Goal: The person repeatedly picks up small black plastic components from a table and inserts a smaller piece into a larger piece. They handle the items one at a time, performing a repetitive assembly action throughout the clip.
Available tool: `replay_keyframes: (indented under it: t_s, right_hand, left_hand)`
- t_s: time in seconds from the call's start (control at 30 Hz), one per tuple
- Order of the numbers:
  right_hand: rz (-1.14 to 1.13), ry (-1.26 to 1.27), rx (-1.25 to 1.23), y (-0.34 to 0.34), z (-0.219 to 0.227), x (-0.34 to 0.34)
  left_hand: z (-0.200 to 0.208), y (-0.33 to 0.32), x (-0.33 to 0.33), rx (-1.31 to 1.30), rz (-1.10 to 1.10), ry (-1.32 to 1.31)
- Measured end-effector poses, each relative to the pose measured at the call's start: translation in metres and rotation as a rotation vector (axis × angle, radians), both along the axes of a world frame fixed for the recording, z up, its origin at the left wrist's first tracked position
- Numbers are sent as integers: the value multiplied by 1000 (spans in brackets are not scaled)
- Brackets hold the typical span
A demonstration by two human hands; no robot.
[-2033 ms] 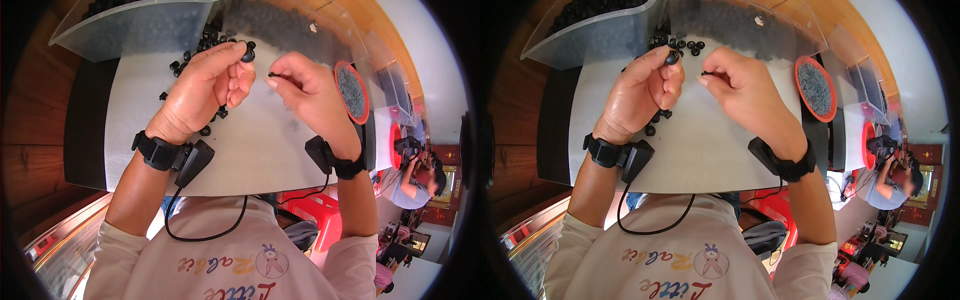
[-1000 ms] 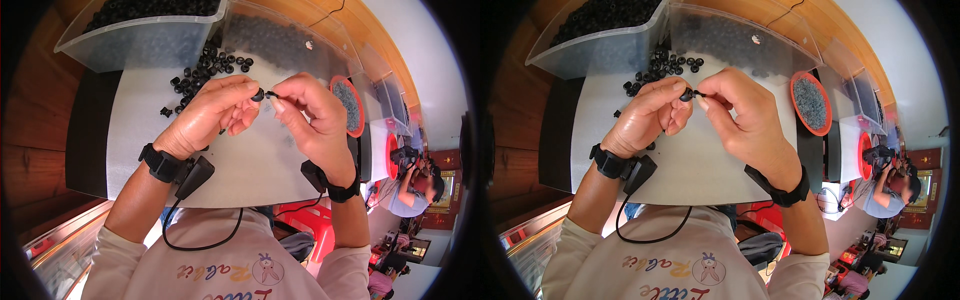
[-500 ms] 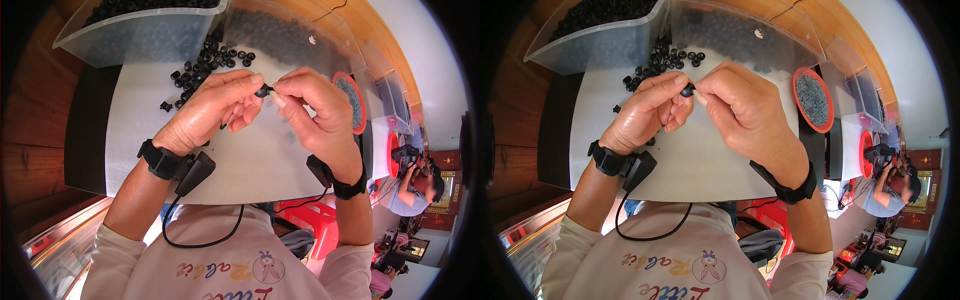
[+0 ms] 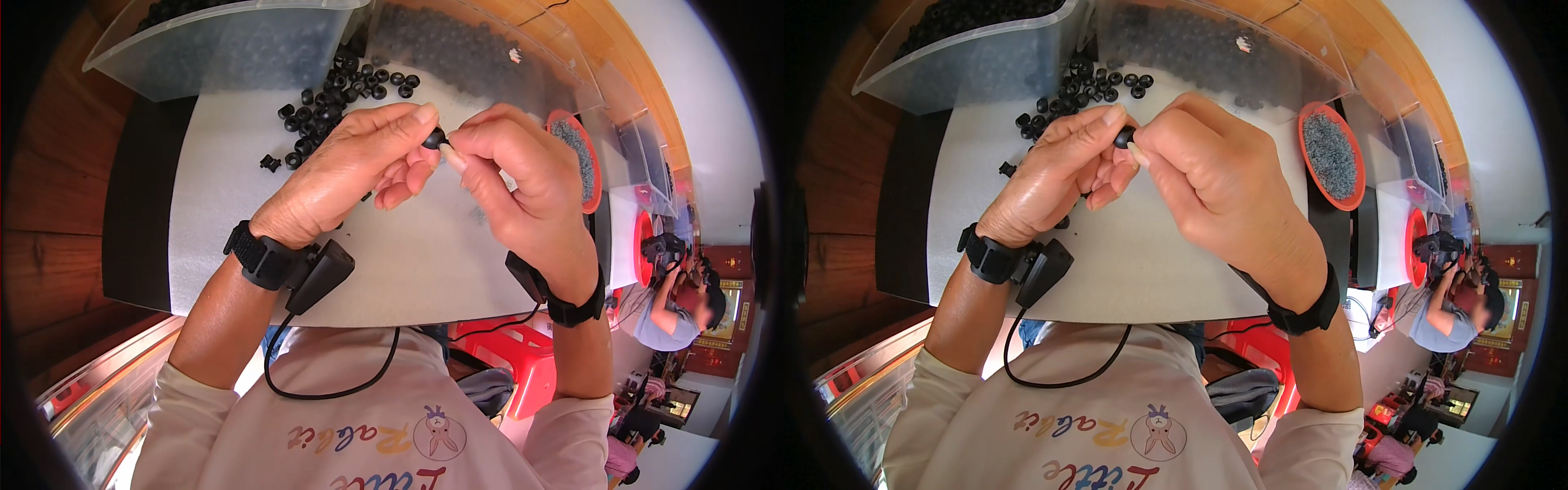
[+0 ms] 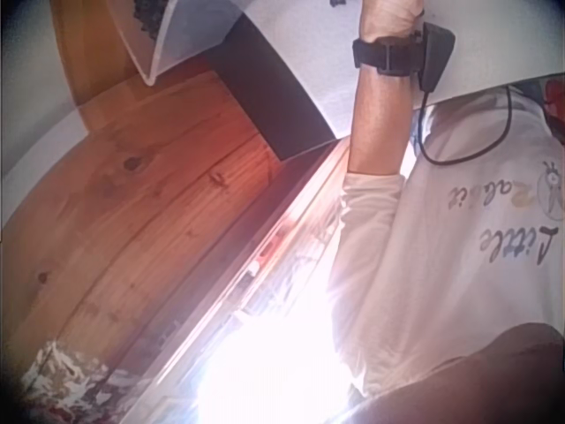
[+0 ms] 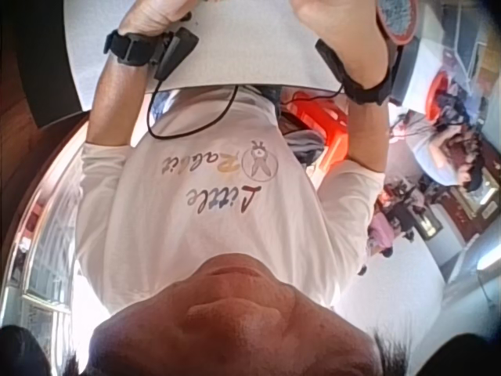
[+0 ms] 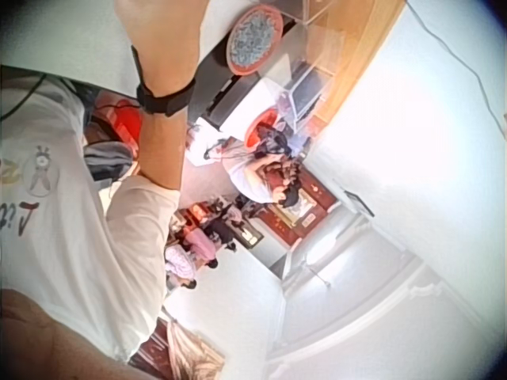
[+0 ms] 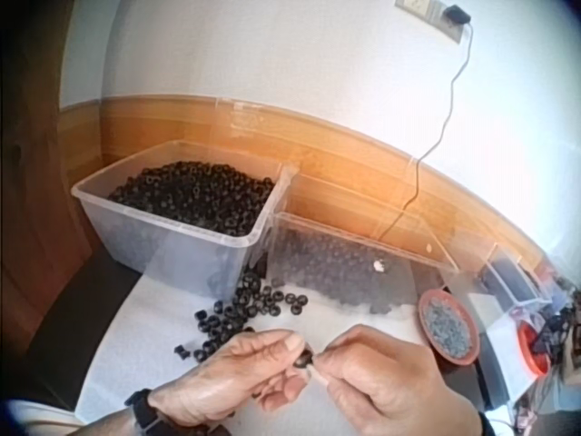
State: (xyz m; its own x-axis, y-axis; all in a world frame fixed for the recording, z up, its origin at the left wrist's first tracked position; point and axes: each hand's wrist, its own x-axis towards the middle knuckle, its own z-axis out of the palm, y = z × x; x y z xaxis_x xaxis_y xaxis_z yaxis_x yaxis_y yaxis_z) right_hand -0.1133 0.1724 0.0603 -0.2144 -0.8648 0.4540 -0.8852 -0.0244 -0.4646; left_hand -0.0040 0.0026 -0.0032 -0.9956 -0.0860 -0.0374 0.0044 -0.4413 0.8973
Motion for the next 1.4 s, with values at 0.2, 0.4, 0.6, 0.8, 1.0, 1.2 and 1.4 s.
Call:
replay_keyframes:
  t_s: [0.2,0.4,0.6,0.8,1.0,1.2,1.4]
  right_hand:
    - [-39,115,-50,-2,0,11]
    - [-42,-39,15,0,0,8]
    - [-91,-631,207,3,15,8]
    - [20,-765,311,8,17,-1]
    - [28,-749,317,7,9,-3]
    - [51,-829,389,3,7,-5]
    - [14,-866,299,-2,1,2]
  left_hand:
    - [0,0,1,-51,18,-9]
    - [2,-1,3,-146,18,19]
    - [10,-1,7,-155,-32,29]
    - [12,-2,9,-260,-66,98]
    - [15,-1,7,-336,-69,44]
    - [4,-3,6,-343,-77,42]
    - [5,-4,5,-326,-86,27]
